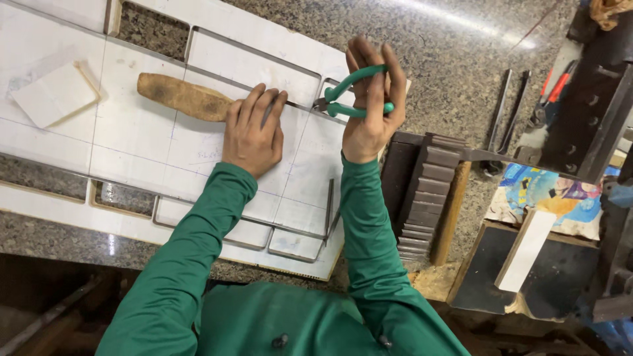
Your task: The person assembles rectangular metal frames on a white template board. They use a wooden mallet and a hammer to tap the frames into place, then use pliers to bend and adjust the metal edges. The person also measures a white rectangular object with a metal ruler.
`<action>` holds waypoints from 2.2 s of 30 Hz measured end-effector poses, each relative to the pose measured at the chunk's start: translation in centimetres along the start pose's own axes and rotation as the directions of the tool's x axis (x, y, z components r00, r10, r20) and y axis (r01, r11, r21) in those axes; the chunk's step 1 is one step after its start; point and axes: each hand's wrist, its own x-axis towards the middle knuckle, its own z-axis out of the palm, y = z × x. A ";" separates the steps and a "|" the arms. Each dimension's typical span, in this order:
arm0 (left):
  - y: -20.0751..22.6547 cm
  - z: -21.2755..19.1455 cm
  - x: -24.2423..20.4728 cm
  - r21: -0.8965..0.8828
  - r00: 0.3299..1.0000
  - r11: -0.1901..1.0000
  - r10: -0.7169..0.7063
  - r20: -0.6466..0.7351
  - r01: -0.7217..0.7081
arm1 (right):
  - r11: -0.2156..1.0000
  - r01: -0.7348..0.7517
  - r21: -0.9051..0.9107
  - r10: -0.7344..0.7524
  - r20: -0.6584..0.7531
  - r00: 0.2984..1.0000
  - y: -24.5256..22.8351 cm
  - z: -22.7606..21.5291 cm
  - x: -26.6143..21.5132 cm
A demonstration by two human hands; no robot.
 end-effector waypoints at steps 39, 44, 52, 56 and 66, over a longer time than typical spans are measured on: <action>-0.2 0.4 -0.2 0.056 0.999 0.998 0.027 -0.027 -0.025 | 0.998 0.022 0.057 -0.014 -0.133 0.991 -2.7 -2.2 1.0; 0.0 0.6 -0.4 0.050 1.000 0.999 0.015 0.000 -0.015 | 0.991 -0.045 0.127 0.074 -0.235 0.969 -5.2 -2.8 -2.1; 0.0 0.4 -0.3 0.044 1.000 0.999 0.008 0.005 -0.008 | 0.980 -0.114 0.164 0.154 -0.259 0.953 -4.3 -1.1 -4.7; 0.0 0.4 -0.2 0.032 1.000 0.999 -0.001 0.020 0.000 | 0.988 -0.064 0.142 0.100 -0.264 0.959 -3.5 -1.0 -3.2; -0.1 0.4 -0.1 0.016 0.999 1.000 -0.018 0.041 0.018 | 0.997 -0.007 0.071 0.022 -0.206 0.978 -1.0 0.4 -0.8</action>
